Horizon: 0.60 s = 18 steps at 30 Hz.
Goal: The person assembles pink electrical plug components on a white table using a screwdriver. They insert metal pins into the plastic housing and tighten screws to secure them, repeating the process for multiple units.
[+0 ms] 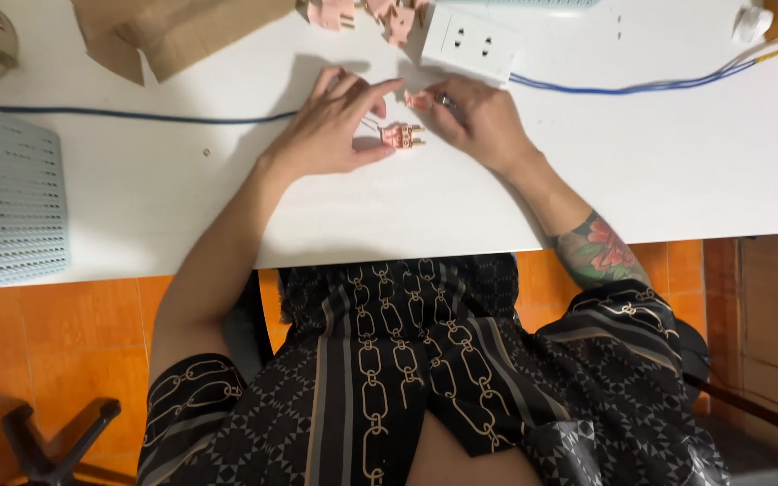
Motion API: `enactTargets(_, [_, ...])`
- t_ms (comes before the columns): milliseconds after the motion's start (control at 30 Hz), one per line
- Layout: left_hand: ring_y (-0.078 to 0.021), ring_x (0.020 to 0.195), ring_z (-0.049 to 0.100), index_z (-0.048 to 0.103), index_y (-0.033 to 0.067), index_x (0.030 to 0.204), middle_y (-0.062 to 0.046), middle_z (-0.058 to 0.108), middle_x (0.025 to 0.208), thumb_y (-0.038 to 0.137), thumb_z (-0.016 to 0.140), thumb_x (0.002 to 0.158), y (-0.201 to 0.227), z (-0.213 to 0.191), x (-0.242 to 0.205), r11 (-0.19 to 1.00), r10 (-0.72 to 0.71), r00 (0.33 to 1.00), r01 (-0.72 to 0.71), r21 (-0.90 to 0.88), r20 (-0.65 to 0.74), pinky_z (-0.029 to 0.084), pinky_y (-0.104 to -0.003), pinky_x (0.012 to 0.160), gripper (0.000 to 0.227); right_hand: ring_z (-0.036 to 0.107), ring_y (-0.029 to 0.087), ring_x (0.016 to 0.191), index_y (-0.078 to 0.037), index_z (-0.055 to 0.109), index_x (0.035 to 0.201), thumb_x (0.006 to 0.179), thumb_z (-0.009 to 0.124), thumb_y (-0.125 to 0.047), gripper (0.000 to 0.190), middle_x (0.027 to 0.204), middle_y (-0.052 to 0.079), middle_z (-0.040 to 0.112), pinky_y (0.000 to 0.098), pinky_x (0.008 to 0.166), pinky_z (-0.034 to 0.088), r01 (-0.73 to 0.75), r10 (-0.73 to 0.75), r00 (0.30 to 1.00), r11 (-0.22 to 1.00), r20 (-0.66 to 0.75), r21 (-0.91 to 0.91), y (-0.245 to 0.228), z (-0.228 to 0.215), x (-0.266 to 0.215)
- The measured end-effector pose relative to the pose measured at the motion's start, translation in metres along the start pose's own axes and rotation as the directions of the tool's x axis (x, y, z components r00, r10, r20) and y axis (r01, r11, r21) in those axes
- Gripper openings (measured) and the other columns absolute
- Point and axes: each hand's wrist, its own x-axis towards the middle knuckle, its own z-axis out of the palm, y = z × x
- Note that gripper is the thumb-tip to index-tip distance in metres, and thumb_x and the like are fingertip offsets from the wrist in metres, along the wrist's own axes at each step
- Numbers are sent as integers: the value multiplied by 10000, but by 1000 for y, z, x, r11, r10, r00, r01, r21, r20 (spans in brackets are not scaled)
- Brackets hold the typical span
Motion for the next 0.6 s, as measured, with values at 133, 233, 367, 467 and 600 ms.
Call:
enactTargets(133, [-295, 1345, 590, 615, 144, 1613, -65, 751, 1398, 611, 772, 1112, -9, 3, -5, 968, 219, 962, -193, 158, -164, 307, -516, 1209, 702, 556, 113, 469, 22, 821, 1238, 1256, 651, -159, 250, 993, 141, 867, 290, 422, 480, -50, 48, 999, 992, -18, -117, 10, 8, -10])
enactTargets(233, [-279, 1252, 592, 762, 132, 1401, -14, 755, 1299, 505, 856, 1114, -9, 3, -5, 945, 309, 912, -262, 196, -271, 337, -481, 1188, 479, 719, 268, 725, -61, 847, 1185, 1254, 731, -348, 317, 998, 47, 844, 415, 614, 510, -160, 146, 986, 969, -85, -186, 19, 11, -13])
enactTargets(367, [-271, 1225, 604, 800, 175, 1373, -24, 743, 1245, 575, 889, 1093, -7, 16, -1, 938, 319, 895, -249, 243, -311, 352, -496, 1191, 496, 676, 231, 684, -103, 856, 1267, 1264, 695, -410, 346, 912, 28, 809, 390, 623, 497, -220, 211, 975, 961, -71, -167, 15, 8, -11])
enactTargets(467, [-268, 1206, 610, 810, 180, 1307, -11, 742, 1211, 553, 924, 1082, -4, 21, 2, 928, 344, 872, -261, 265, -349, 367, -489, 1164, 450, 692, 220, 752, -85, 762, 1436, 1265, 691, -349, 322, 1051, 68, 768, 402, 682, 533, -204, 197, 978, 970, -60, -132, 3, -5, -7])
enactTargets(600, [-268, 1196, 615, 835, 160, 1267, -7, 757, 1177, 534, 910, 1098, -4, 25, 2, 928, 345, 865, -256, 269, -365, 373, -495, 1160, 417, 512, 298, 1154, 86, 638, 1556, 1302, 563, -154, 358, 1251, 160, 472, 385, 967, 469, -139, 160, 985, 961, -70, 239, -22, -31, 8])
